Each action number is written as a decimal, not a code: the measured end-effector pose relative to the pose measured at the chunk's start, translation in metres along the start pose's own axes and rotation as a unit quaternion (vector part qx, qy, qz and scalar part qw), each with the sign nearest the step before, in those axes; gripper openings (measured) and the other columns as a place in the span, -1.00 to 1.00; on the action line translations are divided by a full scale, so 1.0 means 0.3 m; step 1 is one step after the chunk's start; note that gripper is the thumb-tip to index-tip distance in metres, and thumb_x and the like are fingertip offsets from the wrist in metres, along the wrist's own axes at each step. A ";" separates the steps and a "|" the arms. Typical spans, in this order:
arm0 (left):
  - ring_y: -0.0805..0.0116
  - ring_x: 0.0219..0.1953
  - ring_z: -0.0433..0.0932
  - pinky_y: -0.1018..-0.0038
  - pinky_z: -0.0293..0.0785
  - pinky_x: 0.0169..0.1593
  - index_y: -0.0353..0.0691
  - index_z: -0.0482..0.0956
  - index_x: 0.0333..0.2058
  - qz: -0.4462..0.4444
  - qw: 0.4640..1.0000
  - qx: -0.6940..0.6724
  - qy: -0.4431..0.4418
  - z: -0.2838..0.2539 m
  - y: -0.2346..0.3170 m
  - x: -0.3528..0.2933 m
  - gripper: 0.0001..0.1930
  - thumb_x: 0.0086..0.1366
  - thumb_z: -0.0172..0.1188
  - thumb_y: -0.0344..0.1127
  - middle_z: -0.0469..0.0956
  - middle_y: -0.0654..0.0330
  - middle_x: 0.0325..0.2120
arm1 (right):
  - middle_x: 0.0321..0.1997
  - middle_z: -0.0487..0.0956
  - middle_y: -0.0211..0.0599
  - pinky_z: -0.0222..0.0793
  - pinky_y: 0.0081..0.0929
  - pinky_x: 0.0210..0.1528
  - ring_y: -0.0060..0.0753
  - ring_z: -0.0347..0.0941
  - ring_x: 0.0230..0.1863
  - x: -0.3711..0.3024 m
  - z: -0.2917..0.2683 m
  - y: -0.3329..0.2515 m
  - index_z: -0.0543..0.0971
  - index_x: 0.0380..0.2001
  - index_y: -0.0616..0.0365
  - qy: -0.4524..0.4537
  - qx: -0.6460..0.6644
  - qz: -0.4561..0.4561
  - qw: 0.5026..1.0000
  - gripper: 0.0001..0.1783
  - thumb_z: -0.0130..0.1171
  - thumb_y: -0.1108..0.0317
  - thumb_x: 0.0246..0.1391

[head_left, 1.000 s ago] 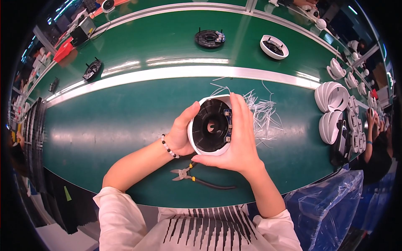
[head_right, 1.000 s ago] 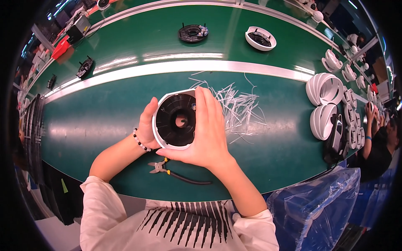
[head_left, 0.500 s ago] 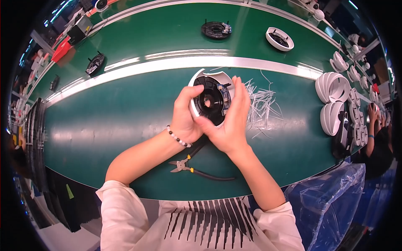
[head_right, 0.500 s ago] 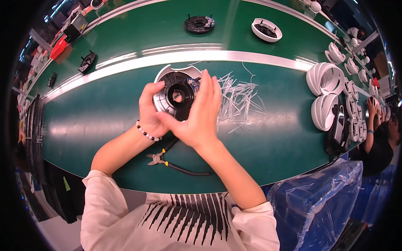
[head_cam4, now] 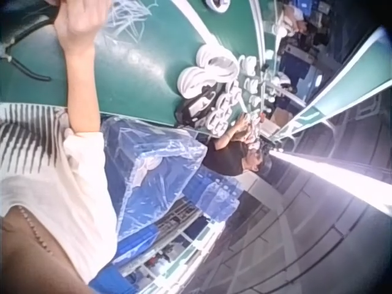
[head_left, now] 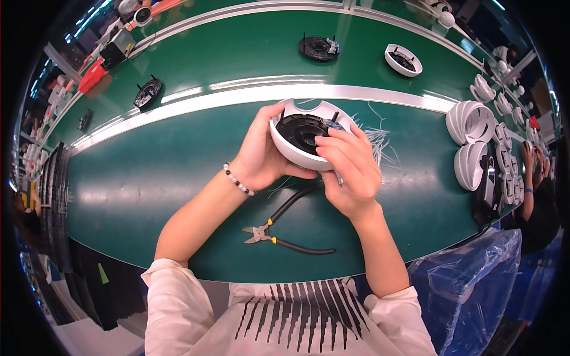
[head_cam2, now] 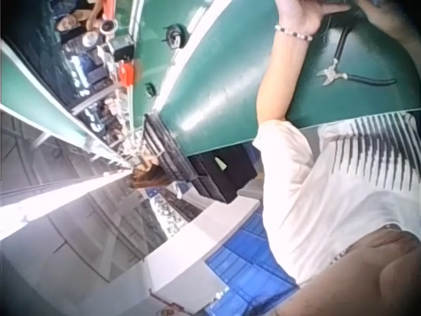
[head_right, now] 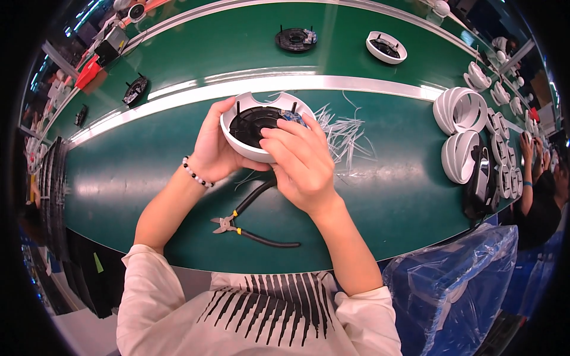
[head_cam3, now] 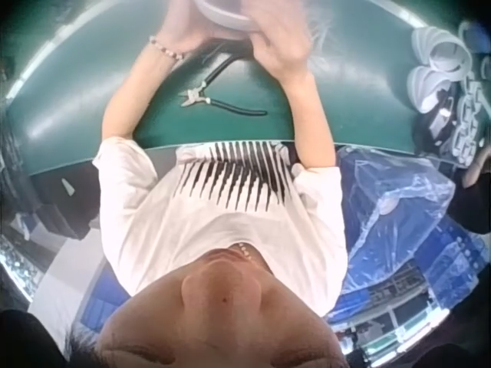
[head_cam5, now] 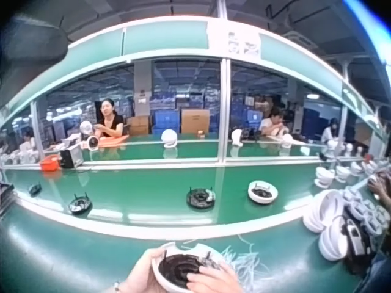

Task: The recorder is assembling dome-style security cameras on a production line, using pliers to trim wires and fitting the internal camera components into white plastic housings.

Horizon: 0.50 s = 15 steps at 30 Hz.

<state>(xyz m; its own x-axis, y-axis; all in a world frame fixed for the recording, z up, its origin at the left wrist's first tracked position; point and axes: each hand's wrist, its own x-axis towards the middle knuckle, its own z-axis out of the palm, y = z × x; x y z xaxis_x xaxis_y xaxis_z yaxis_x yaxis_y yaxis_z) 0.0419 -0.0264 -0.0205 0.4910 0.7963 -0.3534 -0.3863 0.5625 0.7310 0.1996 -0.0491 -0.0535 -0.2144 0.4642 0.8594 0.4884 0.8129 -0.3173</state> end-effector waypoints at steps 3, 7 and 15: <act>0.36 -0.41 0.53 0.42 0.54 -0.53 -0.25 0.33 -0.16 0.041 0.993 0.111 0.016 -0.076 0.018 0.026 -0.50 0.16 -0.21 0.07 0.49 0.13 -0.37 | -0.36 0.51 -0.38 0.17 -0.22 -0.03 -0.28 0.41 -0.25 0.001 0.002 -0.006 0.50 -0.51 0.14 0.019 -0.047 -0.043 0.998 -0.76 0.12 0.55 -0.43; 0.44 -0.50 0.53 0.53 0.51 -0.65 -0.31 0.35 -0.20 0.148 0.980 0.125 0.040 -0.042 0.009 0.012 -0.55 0.21 -0.24 -0.01 0.50 0.16 -0.43 | -0.37 0.52 -0.42 0.17 -0.22 -0.02 -0.33 0.41 -0.24 0.002 -0.012 -0.022 0.50 -0.58 0.11 0.009 -0.078 -0.069 0.994 -0.86 0.11 0.51 -0.39; 0.41 -0.43 0.53 0.50 0.52 -0.62 -0.28 0.33 -0.17 0.150 0.979 0.106 0.086 -0.045 0.026 0.070 -0.57 0.22 -0.25 -0.02 0.49 0.15 -0.39 | 0.02 0.33 -0.20 -0.08 -0.10 0.15 -0.08 0.15 0.11 0.005 -0.074 0.020 0.43 -0.22 0.13 -0.099 -0.052 0.016 0.994 -0.48 0.24 0.45 -0.43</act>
<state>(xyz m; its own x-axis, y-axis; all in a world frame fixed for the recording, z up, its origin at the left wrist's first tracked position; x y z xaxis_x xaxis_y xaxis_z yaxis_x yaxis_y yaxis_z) 0.0387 -0.0022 -0.0299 0.2347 0.9546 -0.1834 -0.3141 0.2530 0.9151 0.2210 -0.0513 -0.0454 -0.3544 0.5574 0.7508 0.5795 0.7611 -0.2915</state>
